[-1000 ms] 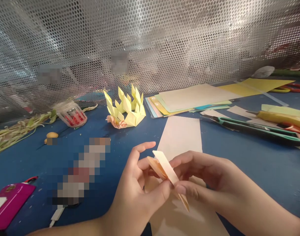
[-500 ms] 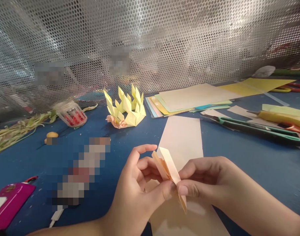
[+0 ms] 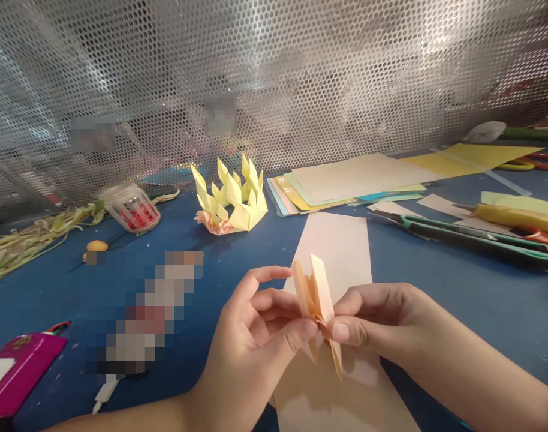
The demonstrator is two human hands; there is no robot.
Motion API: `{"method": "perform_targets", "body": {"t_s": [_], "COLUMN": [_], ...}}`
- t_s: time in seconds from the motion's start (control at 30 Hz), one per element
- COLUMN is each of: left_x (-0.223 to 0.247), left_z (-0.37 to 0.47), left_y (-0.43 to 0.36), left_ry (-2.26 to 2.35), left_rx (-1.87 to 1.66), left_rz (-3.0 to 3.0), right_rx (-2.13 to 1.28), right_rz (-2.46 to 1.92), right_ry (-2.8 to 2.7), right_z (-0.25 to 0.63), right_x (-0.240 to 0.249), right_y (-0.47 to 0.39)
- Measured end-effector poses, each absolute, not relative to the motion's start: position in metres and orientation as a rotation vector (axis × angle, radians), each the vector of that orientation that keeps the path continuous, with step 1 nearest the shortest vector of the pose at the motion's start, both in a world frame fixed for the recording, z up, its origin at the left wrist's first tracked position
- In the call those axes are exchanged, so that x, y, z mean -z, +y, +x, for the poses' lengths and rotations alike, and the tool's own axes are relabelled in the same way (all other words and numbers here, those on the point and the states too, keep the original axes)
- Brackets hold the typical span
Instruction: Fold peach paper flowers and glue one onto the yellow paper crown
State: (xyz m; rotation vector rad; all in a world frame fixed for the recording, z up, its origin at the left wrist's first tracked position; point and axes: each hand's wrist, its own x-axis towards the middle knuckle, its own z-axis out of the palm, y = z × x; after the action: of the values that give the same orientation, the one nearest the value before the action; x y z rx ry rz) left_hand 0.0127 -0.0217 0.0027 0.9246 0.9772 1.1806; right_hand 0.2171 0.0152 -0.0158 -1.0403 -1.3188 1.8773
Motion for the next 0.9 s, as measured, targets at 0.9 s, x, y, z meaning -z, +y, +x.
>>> {"method": "perform_targets", "body": {"t_s": [0.9], "left_x": [-0.008], "left_z": [0.012], "left_y": [-0.018], "left_ry": [1.049], "left_rx": [-1.118], "left_rz": [0.892], "right_rx": [-1.829], "right_rz": [-1.115], "right_ry": [-1.435], "right_z": [0.208], "right_x": [0.004], "right_y": [0.002]}}
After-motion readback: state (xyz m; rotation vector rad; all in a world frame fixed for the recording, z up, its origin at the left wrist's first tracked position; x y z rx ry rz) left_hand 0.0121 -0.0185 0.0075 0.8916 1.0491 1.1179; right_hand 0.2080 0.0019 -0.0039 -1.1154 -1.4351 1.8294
